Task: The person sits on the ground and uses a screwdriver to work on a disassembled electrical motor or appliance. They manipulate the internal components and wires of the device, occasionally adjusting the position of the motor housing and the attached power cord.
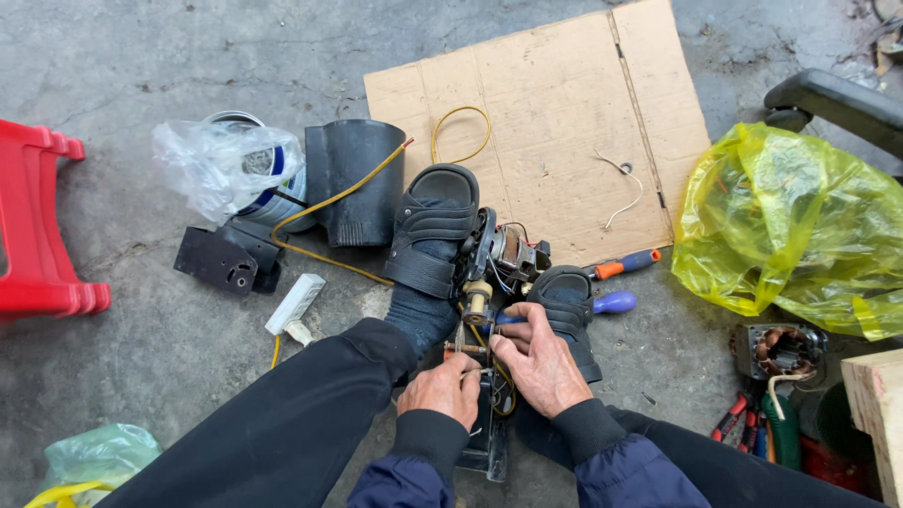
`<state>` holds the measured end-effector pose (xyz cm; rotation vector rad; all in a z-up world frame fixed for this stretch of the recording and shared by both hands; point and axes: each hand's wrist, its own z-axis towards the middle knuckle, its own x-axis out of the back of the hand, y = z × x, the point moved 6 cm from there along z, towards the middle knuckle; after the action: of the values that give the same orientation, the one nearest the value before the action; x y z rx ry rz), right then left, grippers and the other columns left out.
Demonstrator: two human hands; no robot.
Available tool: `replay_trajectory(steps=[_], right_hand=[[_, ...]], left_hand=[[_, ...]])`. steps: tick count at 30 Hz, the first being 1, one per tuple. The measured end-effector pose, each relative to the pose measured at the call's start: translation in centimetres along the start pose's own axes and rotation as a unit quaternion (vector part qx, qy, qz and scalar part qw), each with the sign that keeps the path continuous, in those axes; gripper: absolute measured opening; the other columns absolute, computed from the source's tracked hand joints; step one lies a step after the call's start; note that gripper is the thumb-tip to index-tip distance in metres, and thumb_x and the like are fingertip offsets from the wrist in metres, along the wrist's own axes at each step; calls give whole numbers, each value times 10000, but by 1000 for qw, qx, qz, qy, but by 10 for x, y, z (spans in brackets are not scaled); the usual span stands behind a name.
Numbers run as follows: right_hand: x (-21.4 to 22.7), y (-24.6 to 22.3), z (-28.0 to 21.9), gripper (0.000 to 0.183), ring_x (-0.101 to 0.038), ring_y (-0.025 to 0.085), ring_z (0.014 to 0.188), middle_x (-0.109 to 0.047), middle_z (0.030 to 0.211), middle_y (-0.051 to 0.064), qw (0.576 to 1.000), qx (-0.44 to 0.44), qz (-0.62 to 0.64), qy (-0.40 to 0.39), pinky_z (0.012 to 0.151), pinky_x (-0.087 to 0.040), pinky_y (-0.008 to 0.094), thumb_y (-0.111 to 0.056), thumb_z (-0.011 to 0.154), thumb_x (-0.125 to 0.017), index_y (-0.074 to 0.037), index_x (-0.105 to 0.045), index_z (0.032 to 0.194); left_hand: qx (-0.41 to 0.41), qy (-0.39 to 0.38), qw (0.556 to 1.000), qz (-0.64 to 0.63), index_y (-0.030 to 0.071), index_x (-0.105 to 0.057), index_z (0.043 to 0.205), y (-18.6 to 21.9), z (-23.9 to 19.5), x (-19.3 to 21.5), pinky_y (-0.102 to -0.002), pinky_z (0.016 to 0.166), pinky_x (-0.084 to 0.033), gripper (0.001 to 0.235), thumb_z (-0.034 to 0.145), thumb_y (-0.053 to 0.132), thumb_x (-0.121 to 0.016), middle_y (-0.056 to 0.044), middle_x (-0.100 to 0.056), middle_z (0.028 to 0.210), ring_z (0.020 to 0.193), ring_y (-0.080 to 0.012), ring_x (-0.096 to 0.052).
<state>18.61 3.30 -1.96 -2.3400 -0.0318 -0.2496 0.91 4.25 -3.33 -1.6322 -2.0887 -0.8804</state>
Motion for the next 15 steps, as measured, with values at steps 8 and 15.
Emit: replay_trajectory(steps=[8, 15], right_hand=[[-5, 33, -2, 527, -686, 397, 1411, -713, 1494, 236, 999, 53, 9, -7, 1166, -571, 512, -448, 1067, -608, -157, -592, 1507], [-43, 131, 9, 441, -815, 203, 578, -790, 644, 104, 992, -55, 0, 110, 653, -695, 336, -508, 1035, -633, -117, -835, 1071]], left_hand=[[-25, -20, 999, -7, 462, -800, 1271, 4, 12, 11, -546, 1055, -573, 321, 1025, 451, -594, -50, -820, 1224, 1218, -384, -725], [-31, -25, 999, -29, 459, -773, 1344, -7, 33, -5, -469, 1105, -596, 371, 1043, 454, -557, 29, -867, 1065, 1221, -262, -772]])
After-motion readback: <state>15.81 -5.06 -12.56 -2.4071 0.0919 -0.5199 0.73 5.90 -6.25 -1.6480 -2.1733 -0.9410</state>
